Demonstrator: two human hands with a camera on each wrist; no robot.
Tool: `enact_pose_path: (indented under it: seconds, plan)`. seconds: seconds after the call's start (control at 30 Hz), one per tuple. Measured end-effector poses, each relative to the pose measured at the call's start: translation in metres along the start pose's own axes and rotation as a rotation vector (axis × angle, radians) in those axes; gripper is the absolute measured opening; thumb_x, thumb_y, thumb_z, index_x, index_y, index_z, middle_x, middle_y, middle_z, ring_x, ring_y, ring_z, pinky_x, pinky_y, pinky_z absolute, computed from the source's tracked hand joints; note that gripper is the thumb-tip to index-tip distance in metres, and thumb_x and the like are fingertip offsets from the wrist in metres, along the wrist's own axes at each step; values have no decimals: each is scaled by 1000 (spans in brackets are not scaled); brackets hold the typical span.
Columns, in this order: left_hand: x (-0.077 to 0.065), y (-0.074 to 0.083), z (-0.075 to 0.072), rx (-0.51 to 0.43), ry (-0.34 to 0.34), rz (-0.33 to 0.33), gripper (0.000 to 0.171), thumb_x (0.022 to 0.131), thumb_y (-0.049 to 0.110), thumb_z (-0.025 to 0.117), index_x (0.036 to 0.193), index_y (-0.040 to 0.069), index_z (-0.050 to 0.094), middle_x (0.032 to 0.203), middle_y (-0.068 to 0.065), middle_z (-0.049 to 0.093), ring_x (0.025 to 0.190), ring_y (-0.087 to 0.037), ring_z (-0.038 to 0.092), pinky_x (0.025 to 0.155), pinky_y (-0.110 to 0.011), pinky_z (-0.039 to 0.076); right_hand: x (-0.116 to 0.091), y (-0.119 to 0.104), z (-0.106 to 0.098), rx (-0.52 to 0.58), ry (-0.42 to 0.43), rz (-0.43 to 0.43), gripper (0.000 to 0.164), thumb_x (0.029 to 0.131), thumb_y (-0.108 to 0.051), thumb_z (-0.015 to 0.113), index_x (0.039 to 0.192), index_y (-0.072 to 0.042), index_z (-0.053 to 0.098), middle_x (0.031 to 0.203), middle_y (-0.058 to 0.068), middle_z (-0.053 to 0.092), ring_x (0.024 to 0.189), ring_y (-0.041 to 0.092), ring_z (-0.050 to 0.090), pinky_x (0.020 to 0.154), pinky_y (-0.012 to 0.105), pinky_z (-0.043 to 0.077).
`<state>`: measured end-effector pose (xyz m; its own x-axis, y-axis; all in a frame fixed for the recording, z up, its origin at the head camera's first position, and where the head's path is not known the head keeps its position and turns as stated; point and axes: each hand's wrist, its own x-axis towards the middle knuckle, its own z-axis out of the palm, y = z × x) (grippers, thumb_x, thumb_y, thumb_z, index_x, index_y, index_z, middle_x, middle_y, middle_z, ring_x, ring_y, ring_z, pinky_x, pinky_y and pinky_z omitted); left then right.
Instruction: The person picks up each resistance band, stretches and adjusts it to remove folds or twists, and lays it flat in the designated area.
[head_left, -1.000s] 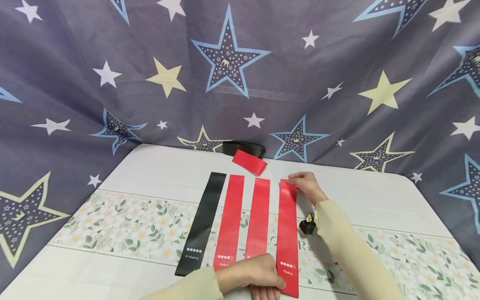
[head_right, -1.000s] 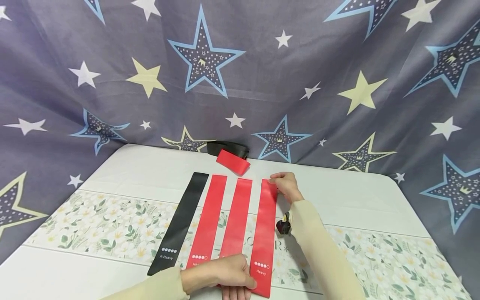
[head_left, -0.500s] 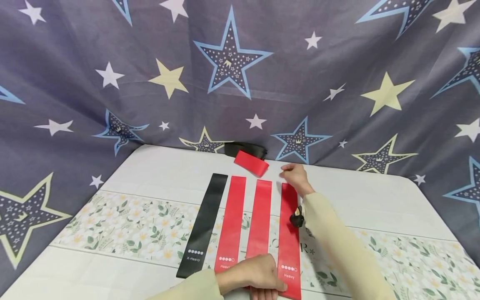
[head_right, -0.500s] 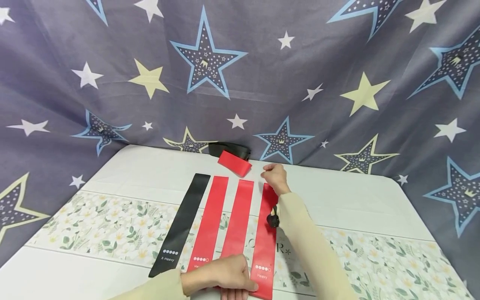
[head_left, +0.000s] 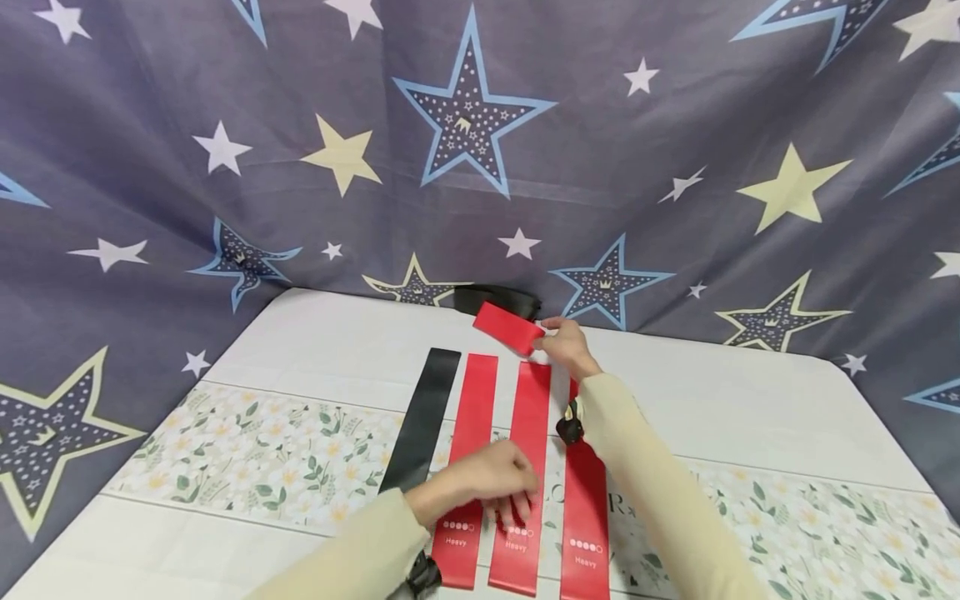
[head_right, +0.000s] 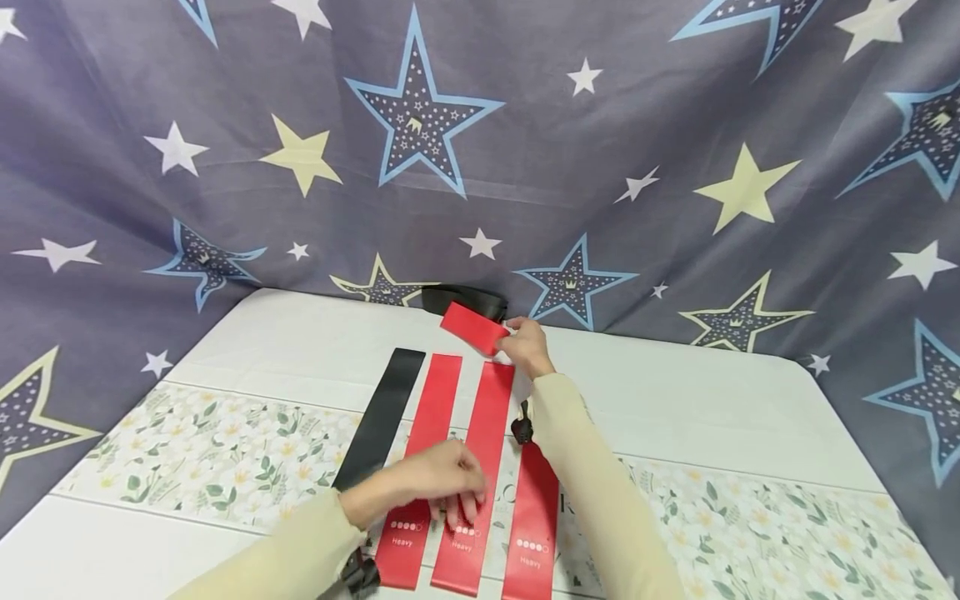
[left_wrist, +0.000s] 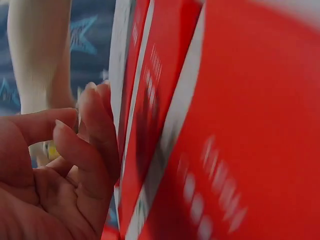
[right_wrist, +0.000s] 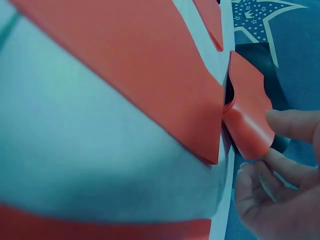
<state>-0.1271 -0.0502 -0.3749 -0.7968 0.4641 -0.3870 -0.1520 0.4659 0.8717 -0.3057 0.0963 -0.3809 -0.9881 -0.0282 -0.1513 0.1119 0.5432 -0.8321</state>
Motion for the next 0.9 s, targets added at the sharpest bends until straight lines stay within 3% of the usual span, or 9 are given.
enact_pose_path:
  seconds: [0.17,0.4,0.57,0.7,0.9]
  plan:
    - [18,-5,-31,-16,106,10,20,89,10,57,80,-5,66,63,-11,67,42,-10,54,38,-18,40,3,0,5,-35,17,-3,43,83,-9,64,123,4,55,126,20,56,106,29,52,95,41,46]
    - [41,-10,-65,-55,205,-34,21,90,10,53,93,-5,66,67,-9,67,45,-11,56,41,-19,44,4,-7,12,-57,110,-53,22,82,-11,66,99,2,66,109,19,64,95,27,52,86,35,45]
    - [57,-4,-77,-99,296,-40,23,92,12,52,102,-5,64,77,-12,67,51,-11,58,44,-20,47,0,-17,9,36,125,-127,22,81,-12,69,98,3,69,103,18,66,90,24,53,78,30,43]
    - [69,5,-82,-122,430,-11,27,93,12,50,109,-5,64,90,-17,68,60,-11,60,51,-20,49,-3,-27,7,85,126,-150,22,82,-13,70,99,2,69,94,12,67,83,20,54,70,24,42]
    - [81,15,-85,-107,619,52,24,90,14,48,101,1,66,74,-4,57,64,-13,52,59,-22,40,-10,-37,5,101,113,-162,21,83,-12,70,99,1,70,95,14,68,85,20,56,74,26,44]
